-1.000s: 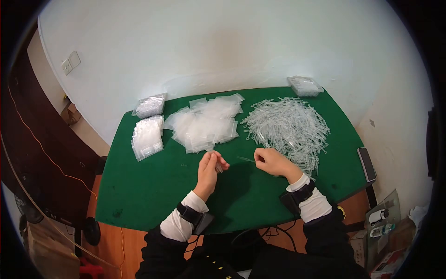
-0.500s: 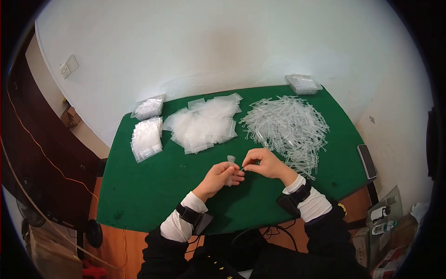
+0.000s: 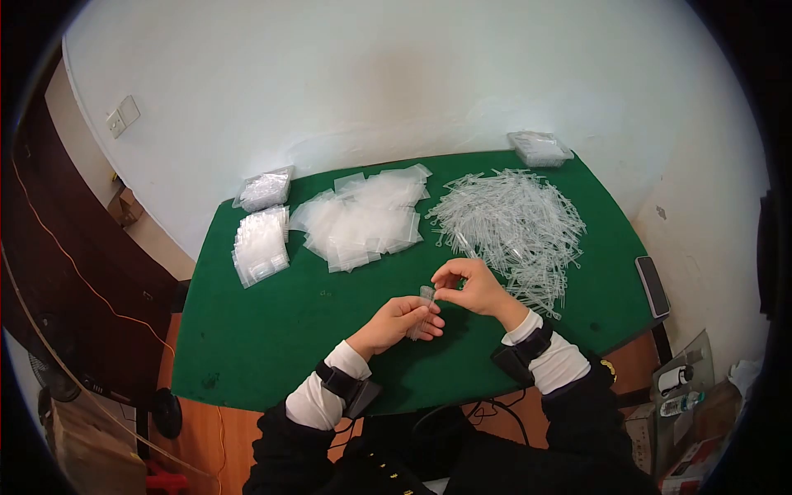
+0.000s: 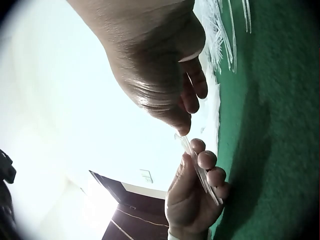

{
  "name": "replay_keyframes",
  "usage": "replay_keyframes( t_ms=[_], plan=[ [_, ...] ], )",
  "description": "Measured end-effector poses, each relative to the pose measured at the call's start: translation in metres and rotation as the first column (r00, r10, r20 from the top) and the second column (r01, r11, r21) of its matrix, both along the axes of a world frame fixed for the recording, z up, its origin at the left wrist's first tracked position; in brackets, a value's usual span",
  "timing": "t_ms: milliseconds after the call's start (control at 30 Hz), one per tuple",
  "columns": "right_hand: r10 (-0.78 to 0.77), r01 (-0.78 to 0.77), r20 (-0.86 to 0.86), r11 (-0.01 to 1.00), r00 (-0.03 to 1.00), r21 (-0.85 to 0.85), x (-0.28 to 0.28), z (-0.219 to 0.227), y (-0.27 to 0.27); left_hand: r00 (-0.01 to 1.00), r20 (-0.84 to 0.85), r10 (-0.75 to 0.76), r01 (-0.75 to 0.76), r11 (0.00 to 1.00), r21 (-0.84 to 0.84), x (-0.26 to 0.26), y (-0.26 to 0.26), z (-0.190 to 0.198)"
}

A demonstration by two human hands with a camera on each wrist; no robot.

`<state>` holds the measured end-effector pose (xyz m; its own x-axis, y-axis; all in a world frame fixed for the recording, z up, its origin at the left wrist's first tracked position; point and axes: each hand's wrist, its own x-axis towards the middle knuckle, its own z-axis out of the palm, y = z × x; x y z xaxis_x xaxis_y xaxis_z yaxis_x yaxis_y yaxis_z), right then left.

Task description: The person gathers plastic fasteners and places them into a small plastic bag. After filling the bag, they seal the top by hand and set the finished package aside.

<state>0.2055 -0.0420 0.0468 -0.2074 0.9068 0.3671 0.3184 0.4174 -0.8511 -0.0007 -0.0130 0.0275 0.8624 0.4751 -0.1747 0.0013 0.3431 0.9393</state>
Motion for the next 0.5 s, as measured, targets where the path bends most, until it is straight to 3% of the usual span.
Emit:
replay_keyframes(
  t_ms=[300,433,500],
  plan=[
    [0.022,-0.022,0.021,0.999,1.0,0.026,-0.001,0.0,-0.001,0.994,0.012,-0.106,0.104,0.99,0.092,0.001,-0.003,0.0],
    [0.009,-0.01,0.035,0.999,0.999,0.041,-0.008,0.0,-0.001,0.996,-0.012,-0.085,0.086,0.992,0.095,0.004,-0.006,0.0],
    [-0.003,0.001,0.037,0.999,0.999,0.038,-0.013,-0.006,-0.003,1.0,0.013,0.024,-0.024,1.0,-0.004,0.006,-0.005,-0.004]
  ],
)
